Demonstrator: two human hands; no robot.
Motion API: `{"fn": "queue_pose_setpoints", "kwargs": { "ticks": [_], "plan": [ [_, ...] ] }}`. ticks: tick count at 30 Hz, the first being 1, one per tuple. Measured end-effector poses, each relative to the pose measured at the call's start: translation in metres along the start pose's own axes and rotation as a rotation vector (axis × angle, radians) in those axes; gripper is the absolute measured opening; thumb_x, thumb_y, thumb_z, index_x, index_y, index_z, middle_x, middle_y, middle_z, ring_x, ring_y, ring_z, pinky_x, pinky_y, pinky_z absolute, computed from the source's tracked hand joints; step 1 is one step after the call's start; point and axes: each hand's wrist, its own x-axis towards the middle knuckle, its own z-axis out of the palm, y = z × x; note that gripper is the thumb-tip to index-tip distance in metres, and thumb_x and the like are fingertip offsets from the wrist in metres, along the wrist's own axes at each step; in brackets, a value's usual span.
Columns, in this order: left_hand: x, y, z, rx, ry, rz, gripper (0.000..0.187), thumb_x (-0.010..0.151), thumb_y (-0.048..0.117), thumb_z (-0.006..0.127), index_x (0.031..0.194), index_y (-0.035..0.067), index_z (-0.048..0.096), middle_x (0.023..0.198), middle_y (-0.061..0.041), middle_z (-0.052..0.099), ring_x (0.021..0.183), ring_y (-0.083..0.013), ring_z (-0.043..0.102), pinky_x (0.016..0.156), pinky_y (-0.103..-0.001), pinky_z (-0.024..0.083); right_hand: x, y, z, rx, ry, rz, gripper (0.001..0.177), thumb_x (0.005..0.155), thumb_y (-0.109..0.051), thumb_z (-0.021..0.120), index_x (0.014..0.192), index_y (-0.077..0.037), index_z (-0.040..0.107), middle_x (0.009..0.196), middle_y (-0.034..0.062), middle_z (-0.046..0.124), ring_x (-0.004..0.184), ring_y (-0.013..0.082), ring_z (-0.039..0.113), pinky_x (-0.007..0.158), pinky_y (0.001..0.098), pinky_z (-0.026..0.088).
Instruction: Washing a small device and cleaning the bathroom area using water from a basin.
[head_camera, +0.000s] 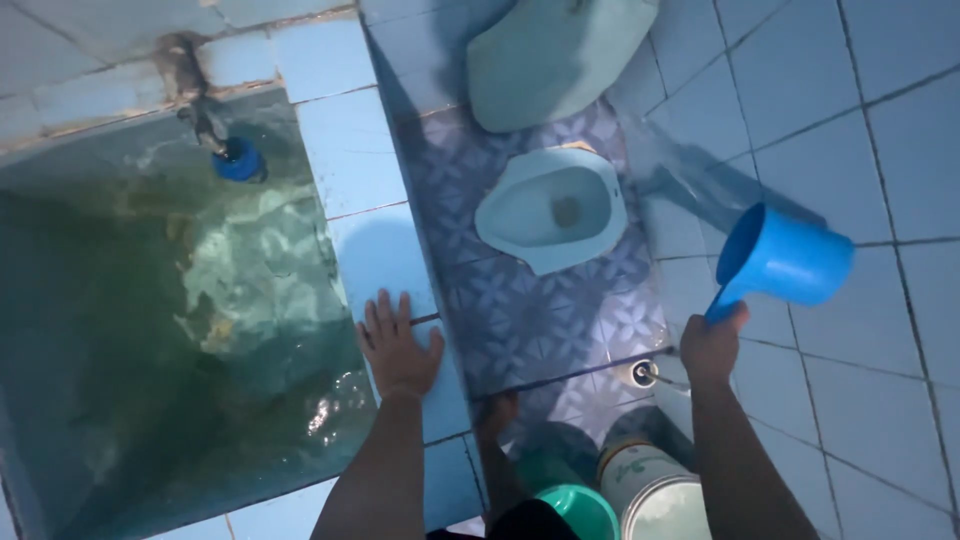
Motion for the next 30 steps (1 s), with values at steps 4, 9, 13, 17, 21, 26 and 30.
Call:
{"fn": "queue_pose_setpoints", "kwargs": {
  "ticks": [4, 9, 13, 17, 21, 26, 30],
  "plan": [
    [-0.001, 0.000, 0.002, -0.011, 0.042, 0.018, 0.078, 0.084, 0.048, 0.063, 0.153, 0.015, 0.045, 0.167, -0.015, 0.027, 0.156, -0.0376, 0.020, 0.124, -0.061, 0.011, -0.029, -0.043, -0.033, 0.713, -0.157, 0.282, 0.056, 0.088, -0.012, 0.056, 0.139, -0.007, 0.034, 0.084, 0.0096, 0.052, 0.058, 0.0258, 0.052, 0.046, 0.0428, 0.041],
    [0.000, 0.001, -0.002, -0.031, 0.026, 0.014, 0.078, 0.084, 0.048, 0.063, 0.152, 0.015, 0.046, 0.167, -0.014, 0.028, 0.155, -0.0372, 0.020, 0.123, -0.061, 0.012, -0.076, 0.116, 0.005, 1.147, -0.410, 0.648, 0.014, 0.098, -0.022, 0.055, 0.094, -0.009, 0.052, 0.069, 0.0048, 0.048, 0.051, 0.0182, 0.049, 0.042, 0.0322, 0.040],
    [0.001, 0.000, -0.003, -0.029, 0.008, 0.008, 0.079, 0.083, 0.049, 0.064, 0.152, 0.015, 0.045, 0.166, -0.014, 0.027, 0.155, -0.0376, 0.019, 0.122, -0.061, 0.012, -0.133, 0.224, 0.029, 0.944, -0.428, 0.961, 0.029, 0.100, -0.040, 0.057, 0.087, -0.015, 0.051, 0.065, 0.0056, 0.045, 0.050, 0.0208, 0.044, 0.044, 0.0380, 0.038],
    [0.001, 0.003, -0.006, -0.025, 0.001, 0.006, 0.079, 0.084, 0.049, 0.063, 0.153, 0.016, 0.044, 0.167, -0.014, 0.026, 0.155, -0.0374, 0.019, 0.123, -0.060, 0.011, -0.156, 0.271, 0.072, 0.660, -0.392, 1.087, 0.027, 0.098, -0.031, 0.059, 0.090, -0.007, 0.049, 0.067, 0.0116, 0.043, 0.052, 0.0270, 0.043, 0.046, 0.0460, 0.037],
    [0.001, 0.004, -0.004, 0.002, -0.004, -0.002, 0.079, 0.083, 0.048, 0.063, 0.152, 0.015, 0.044, 0.167, -0.014, 0.026, 0.155, -0.0374, 0.018, 0.124, -0.060, 0.011, -0.119, 0.235, 0.136, 0.470, -0.498, 0.895, 0.045, 0.097, -0.036, 0.055, 0.099, 0.009, 0.057, 0.075, 0.0272, 0.057, 0.063, 0.0412, 0.057, 0.054, 0.0537, 0.046],
    [0.000, 0.001, -0.001, -0.013, 0.026, 0.022, 0.079, 0.085, 0.048, 0.063, 0.153, 0.014, 0.044, 0.167, -0.015, 0.026, 0.155, -0.0381, 0.018, 0.123, -0.061, 0.012, -0.067, 0.145, 0.177, -0.051, -0.075, 0.012, 0.073, 0.092, -0.033, 0.068, 0.129, 0.023, 0.039, 0.089, 0.0320, 0.062, 0.077, 0.0451, 0.063, 0.070, 0.0529, 0.050],
    [0.002, 0.001, 0.000, -0.039, 0.032, 0.025, 0.078, 0.085, 0.048, 0.064, 0.152, 0.014, 0.045, 0.165, -0.015, 0.029, 0.154, -0.0395, 0.021, 0.122, -0.062, 0.013, -0.104, -0.068, 0.099, 0.445, -0.368, -0.042, 0.071, 0.088, -0.017, 0.066, 0.151, -0.001, 0.038, 0.093, 0.0174, 0.063, 0.075, 0.0299, 0.060, 0.064, 0.0408, 0.047]
  ]
}}
